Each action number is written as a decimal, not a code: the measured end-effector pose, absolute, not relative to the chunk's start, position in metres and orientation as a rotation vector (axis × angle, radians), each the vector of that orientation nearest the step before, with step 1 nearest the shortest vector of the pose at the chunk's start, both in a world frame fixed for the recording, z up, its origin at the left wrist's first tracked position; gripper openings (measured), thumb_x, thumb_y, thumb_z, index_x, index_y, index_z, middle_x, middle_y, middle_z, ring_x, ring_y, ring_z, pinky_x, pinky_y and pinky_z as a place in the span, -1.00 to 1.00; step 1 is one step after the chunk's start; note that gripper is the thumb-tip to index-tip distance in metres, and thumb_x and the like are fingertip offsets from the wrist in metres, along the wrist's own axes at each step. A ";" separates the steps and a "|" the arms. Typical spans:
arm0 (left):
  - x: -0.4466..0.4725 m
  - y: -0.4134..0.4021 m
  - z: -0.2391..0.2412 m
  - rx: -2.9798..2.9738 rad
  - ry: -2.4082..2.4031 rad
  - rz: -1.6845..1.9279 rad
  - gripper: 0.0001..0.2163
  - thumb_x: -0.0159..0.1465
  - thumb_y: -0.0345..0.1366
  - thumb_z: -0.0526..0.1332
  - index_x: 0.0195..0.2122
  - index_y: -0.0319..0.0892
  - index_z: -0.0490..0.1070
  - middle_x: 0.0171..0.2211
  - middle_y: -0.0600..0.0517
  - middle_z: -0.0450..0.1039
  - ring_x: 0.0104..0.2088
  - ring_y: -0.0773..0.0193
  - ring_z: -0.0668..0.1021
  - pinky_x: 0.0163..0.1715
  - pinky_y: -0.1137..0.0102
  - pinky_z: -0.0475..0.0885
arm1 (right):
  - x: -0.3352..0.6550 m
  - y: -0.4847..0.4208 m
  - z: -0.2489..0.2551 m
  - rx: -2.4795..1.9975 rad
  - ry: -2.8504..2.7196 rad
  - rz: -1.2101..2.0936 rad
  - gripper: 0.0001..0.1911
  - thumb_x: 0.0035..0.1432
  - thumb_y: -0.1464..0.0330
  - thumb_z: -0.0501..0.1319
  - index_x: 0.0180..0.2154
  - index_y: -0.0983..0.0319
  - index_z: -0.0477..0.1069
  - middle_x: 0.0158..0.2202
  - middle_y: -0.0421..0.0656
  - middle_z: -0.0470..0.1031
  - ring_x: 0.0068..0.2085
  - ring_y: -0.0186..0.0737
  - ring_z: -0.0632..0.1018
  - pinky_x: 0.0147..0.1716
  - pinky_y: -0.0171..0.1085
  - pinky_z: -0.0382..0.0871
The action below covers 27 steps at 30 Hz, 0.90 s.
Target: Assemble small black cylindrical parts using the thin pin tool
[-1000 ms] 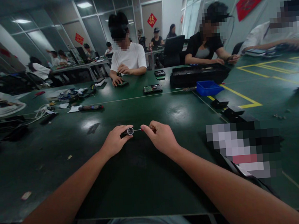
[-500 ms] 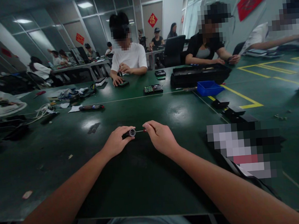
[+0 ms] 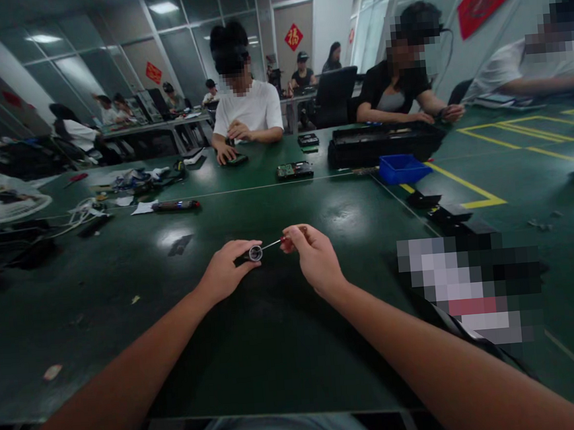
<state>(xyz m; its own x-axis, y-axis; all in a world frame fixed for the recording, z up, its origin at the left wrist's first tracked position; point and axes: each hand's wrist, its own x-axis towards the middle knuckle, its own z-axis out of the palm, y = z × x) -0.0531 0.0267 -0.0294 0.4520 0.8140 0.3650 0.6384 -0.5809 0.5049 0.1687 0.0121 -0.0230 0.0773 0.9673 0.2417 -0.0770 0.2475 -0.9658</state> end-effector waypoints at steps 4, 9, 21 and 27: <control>-0.053 0.027 -0.026 2.515 1.234 0.734 -0.63 0.31 -0.33 0.32 0.14 0.02 0.46 0.05 0.02 0.53 0.08 0.11 0.49 0.26 -0.03 0.14 | 0.172 0.021 -0.028 -1.106 -1.094 1.099 -0.66 0.17 0.03 0.24 -0.37 0.18 0.43 -0.46 -0.21 0.46 -0.43 -0.25 0.48 -0.37 -0.22 0.37; -0.054 0.031 -0.029 2.475 1.295 0.691 -0.64 0.33 -0.31 0.30 0.15 0.02 0.45 0.06 0.01 0.53 0.10 0.10 0.48 0.25 -0.04 0.13 | 0.174 0.019 -0.025 -1.169 -1.170 0.999 -0.70 0.23 0.10 0.17 -0.37 0.18 0.41 -0.46 -0.21 0.44 -0.43 -0.26 0.45 -0.38 -0.22 0.33; -0.051 0.024 -0.023 2.194 1.355 0.829 -0.67 0.31 -0.34 0.29 0.10 -0.13 0.40 0.02 -0.06 0.49 0.02 0.09 0.51 0.08 0.16 0.40 | 0.173 0.009 -0.018 -1.121 -1.243 0.740 -0.76 0.32 0.14 0.14 -0.18 0.16 0.43 -0.31 -0.15 0.53 -0.28 -0.19 0.54 -0.22 -0.14 0.45; -0.036 0.011 -0.012 2.181 1.360 0.675 -0.72 0.37 -0.28 0.19 0.08 -0.17 0.32 -0.01 -0.10 0.45 -0.04 0.10 0.51 -0.02 0.19 0.42 | 0.173 0.006 -0.015 -1.098 -1.256 0.712 -0.79 0.33 0.19 0.14 -0.11 0.15 0.42 -0.24 -0.13 0.54 -0.23 -0.17 0.57 -0.17 -0.09 0.50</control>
